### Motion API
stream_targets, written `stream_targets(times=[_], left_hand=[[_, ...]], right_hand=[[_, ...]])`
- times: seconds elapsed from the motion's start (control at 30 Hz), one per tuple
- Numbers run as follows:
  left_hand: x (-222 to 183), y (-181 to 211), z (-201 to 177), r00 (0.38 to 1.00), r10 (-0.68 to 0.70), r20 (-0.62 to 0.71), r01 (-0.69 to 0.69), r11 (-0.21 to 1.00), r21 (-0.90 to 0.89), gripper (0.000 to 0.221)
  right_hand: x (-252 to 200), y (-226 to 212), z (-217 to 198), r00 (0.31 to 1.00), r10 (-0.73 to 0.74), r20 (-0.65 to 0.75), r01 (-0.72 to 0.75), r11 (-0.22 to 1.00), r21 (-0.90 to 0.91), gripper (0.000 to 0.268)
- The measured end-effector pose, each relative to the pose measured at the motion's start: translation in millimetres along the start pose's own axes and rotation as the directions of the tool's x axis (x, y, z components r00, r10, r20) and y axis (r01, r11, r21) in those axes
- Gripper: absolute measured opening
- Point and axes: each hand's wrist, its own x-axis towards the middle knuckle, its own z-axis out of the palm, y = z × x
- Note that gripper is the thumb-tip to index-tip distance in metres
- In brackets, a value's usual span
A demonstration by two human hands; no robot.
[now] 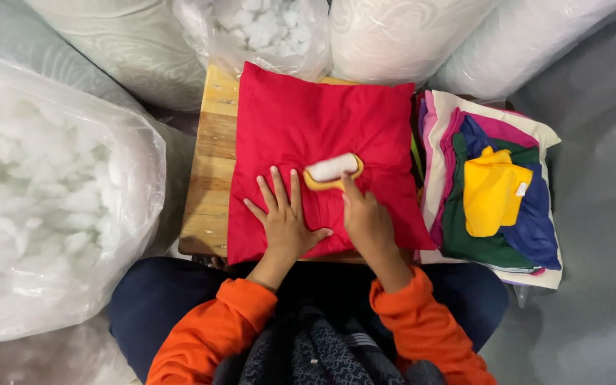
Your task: The person uses a lint roller to clean a red pillow cover and then places it inside a clear plastic bag.
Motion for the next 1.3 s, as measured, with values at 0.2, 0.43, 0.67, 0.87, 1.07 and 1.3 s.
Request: stream_targets(times=[0.2, 0.43, 0.67, 0.87, 1.07, 1.3], left_hand=[[-1, 9, -12, 1.000, -0.011, 0.017, 0.011, 1.000, 0.001, 0.148], [2, 8, -9, 1.000, -0.009, -0.019, 0.008, 0.999, -0.032, 0.150], [2, 3, -8, 1.000, 0.009, 0.009, -0.007, 0.988, -0.157, 0.150], [-14, -14, 7, 0.997, 0.053, -0.055, -0.055, 0.998, -0.030, 0.160], [-20, -28, -12, 0.996, -0.058, 0.065, 0.062, 0.996, -0.068, 0.162], [-15, -20, -20, 0.977, -0.114, 0.181, 0.136, 0.984, -0.117, 0.157]], right_hand=[[148, 12, 69, 0.999, 0.043, -0.002, -0.042, 0.995, 0.095, 0.037], [187, 29, 84, 0.998, 0.040, 0.039, -0.044, 0.994, 0.103, 0.029], [3, 9, -7, 0.998, 0.043, 0.039, -0.049, 0.987, 0.156, 0.041], [-92, 12, -86, 0.982, 0.048, 0.182, -0.082, 0.979, 0.184, 0.043], [-82, 0, -51, 0.979, 0.005, 0.206, -0.034, 0.990, 0.139, 0.043], [35, -8, 47, 0.999, -0.020, -0.035, 0.023, 0.995, 0.101, 0.043]])
